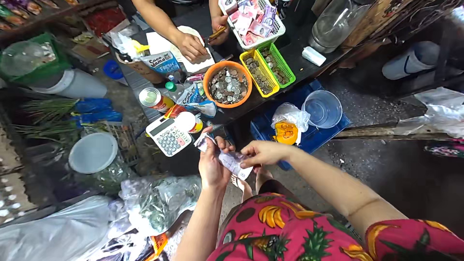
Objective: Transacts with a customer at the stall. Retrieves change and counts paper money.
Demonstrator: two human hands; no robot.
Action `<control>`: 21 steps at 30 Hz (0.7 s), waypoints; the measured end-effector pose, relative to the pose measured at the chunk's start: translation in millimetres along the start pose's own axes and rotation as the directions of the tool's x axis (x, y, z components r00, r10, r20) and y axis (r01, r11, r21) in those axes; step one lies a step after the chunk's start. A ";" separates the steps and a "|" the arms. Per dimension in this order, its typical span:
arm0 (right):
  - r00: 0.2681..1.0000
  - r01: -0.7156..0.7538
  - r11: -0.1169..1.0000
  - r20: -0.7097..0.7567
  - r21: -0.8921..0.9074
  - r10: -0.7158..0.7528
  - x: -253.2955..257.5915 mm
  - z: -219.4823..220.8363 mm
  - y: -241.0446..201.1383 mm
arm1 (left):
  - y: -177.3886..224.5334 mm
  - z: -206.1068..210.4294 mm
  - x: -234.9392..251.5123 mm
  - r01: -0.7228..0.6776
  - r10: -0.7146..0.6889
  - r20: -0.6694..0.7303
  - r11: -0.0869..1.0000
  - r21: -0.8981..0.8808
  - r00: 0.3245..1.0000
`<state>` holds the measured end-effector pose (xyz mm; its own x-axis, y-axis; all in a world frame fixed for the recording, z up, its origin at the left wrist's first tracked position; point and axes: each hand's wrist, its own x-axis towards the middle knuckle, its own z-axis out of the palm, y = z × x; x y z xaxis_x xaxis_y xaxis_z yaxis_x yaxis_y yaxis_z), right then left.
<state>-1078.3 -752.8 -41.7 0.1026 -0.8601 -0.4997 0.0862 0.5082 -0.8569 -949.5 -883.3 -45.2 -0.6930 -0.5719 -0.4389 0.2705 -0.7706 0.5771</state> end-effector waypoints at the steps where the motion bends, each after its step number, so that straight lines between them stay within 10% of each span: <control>1: 1.000 -0.004 0.994 -0.014 -0.105 0.002 4.3 -20.1 -3.1 | -0.1 -1.5 5.5 -0.008 0.007 -0.029 1.000 -0.027 1.000; 4: 0.909 -0.095 0.943 -0.413 -0.320 -0.049 31.7 -106.8 4.1 | 0.8 -8.2 21.0 0.028 -0.023 -0.149 0.999 0.031 0.989; 9: 0.439 -0.461 0.875 -0.895 -0.146 0.082 88.4 -238.2 10.6 | -14.2 -13.3 16.2 0.280 -0.248 -0.244 0.954 0.105 0.938; 17: 0.396 -0.659 0.739 -0.899 -0.137 0.187 127.6 -264.5 22.9 | -41.7 -20.7 1.2 0.410 -0.374 -0.362 0.912 0.027 0.854; 21: 0.396 -0.325 0.945 -0.904 0.026 0.161 114.2 -272.7 33.1 | -35.2 -19.3 5.5 0.359 -0.340 -0.342 0.933 -0.008 0.876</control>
<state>-1334.0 -846.5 -161.6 -0.8412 -0.2997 -0.4500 0.0737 0.7610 -0.6445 -950.0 -864.8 -81.2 -0.4701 -0.3355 -0.8164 0.0096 -0.9268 0.3754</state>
